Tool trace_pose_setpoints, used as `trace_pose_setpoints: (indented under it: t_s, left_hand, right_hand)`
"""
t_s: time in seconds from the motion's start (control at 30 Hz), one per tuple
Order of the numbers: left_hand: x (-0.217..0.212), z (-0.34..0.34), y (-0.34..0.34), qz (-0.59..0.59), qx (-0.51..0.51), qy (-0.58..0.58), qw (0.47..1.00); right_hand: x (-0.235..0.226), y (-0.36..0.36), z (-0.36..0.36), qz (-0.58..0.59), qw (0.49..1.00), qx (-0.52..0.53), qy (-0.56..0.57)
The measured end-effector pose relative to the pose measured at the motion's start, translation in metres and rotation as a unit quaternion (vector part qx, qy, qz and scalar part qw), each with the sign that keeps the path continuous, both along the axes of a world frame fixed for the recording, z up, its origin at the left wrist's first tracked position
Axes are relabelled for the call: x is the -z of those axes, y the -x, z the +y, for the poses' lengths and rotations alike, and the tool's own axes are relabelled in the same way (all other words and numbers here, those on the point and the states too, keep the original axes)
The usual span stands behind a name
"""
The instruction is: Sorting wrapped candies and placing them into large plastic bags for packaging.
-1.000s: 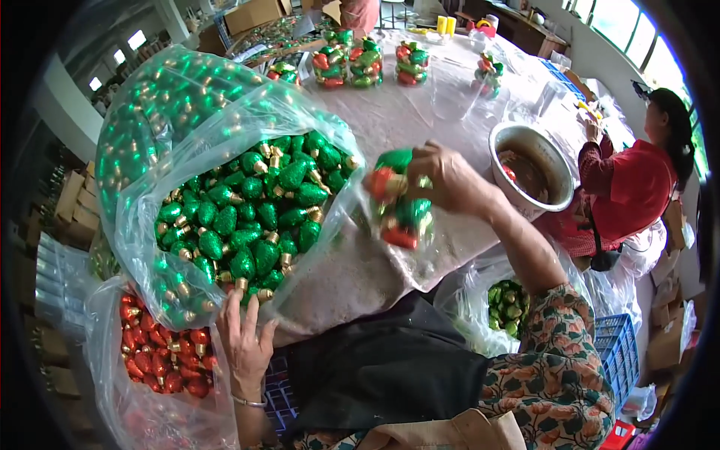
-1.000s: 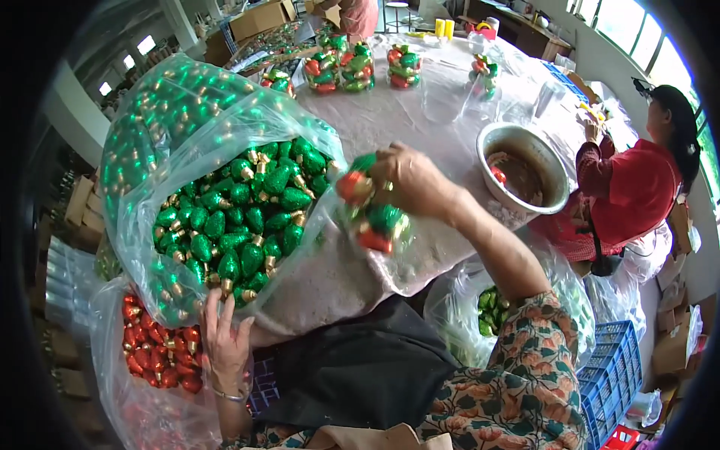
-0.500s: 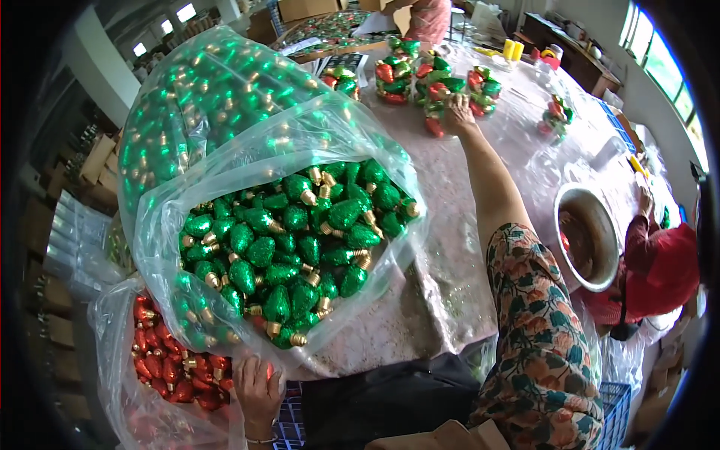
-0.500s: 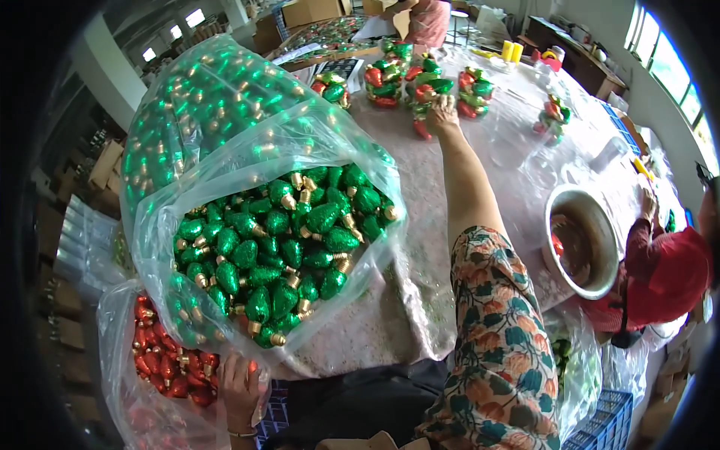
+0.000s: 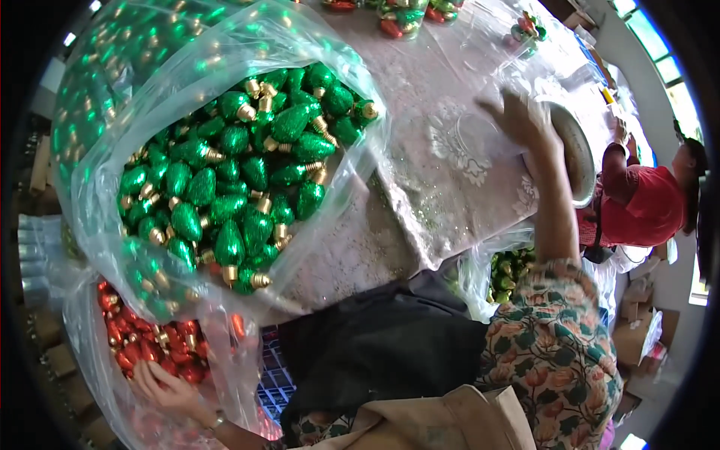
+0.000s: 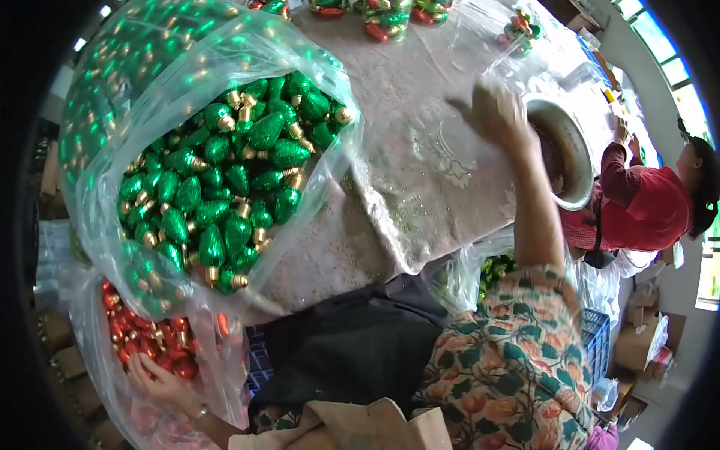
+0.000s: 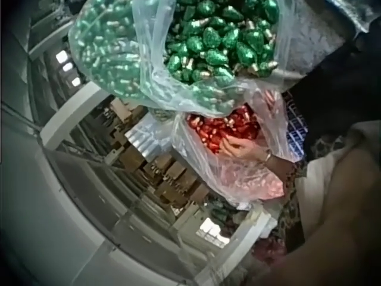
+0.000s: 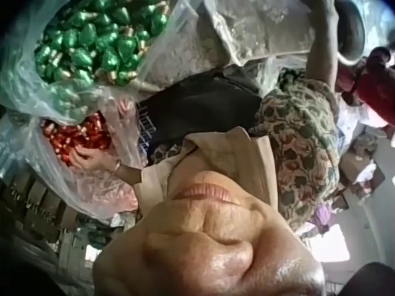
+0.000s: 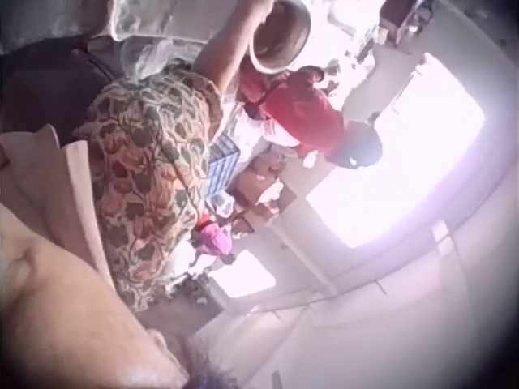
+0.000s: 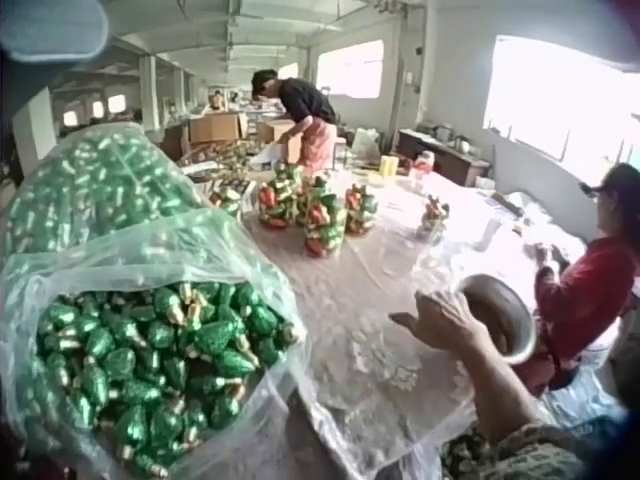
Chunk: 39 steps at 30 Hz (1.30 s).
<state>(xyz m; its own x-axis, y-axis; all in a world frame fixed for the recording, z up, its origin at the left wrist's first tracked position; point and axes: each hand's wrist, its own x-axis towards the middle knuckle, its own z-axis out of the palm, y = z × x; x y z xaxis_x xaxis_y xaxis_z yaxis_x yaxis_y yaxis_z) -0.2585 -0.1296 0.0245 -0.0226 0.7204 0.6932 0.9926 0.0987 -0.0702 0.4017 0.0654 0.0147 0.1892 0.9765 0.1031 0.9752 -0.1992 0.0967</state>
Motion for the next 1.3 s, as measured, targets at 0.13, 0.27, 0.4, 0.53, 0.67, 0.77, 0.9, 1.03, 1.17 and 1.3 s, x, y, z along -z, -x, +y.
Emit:
trace_pose_setpoints:
  t_s: [0.13, 0.27, 0.4, 0.53, 0.67, 0.77, 0.9, 1.03, 1.17, 1.3]
  left_hand:
    - [0.036, -0.028, 0.09, -0.035, -0.225, 0.11, 0.968]
    - [0.088, -0.06, 0.141, -0.017, -0.233, 0.293, 0.927]
    - [0.103, -0.063, 0.158, -0.084, -0.248, 0.31, 0.914]
    - [0.092, -0.052, 0.153, -0.174, -0.252, 0.257, 0.917]
    - [0.056, -0.051, 0.124, -0.214, -0.201, 0.241, 0.925]
    - [0.01, -0.061, 0.092, -0.31, -0.057, 0.026, 0.949]
    - [-0.004, -0.026, 0.036, -0.417, 0.153, 0.016, 0.896]
    - [0.05, 0.066, -0.035, -0.52, 0.307, 0.007, 0.797]
    - [0.096, 0.102, -0.1, -0.307, 0.254, -0.038, 0.916]
    - [0.109, 0.023, -0.127, -0.383, 0.223, -0.095, 0.891]
  right_hand:
    - [0.034, 0.035, -0.075, -0.025, 0.994, -0.084, -0.069]
    - [0.017, 0.074, -0.1, 0.194, 0.963, -0.141, -0.121]
    - [-0.019, 0.125, -0.15, 0.313, 0.906, -0.284, -0.019]
    - [-0.016, 0.184, -0.161, 0.25, 0.839, -0.483, 0.02]
    - [0.004, 0.226, -0.154, 0.205, 0.837, -0.494, 0.115]
    - [0.014, 0.239, -0.155, 0.159, 0.85, -0.499, 0.052]
    - [0.024, 0.221, -0.166, 0.216, 0.84, -0.459, -0.191]
    - [0.031, 0.156, -0.196, 0.277, 0.855, -0.361, -0.249]
    - [0.045, 0.089, -0.236, 0.282, 0.903, -0.243, -0.213]
    - [0.088, 0.098, -0.288, 0.386, 0.895, -0.156, -0.16]
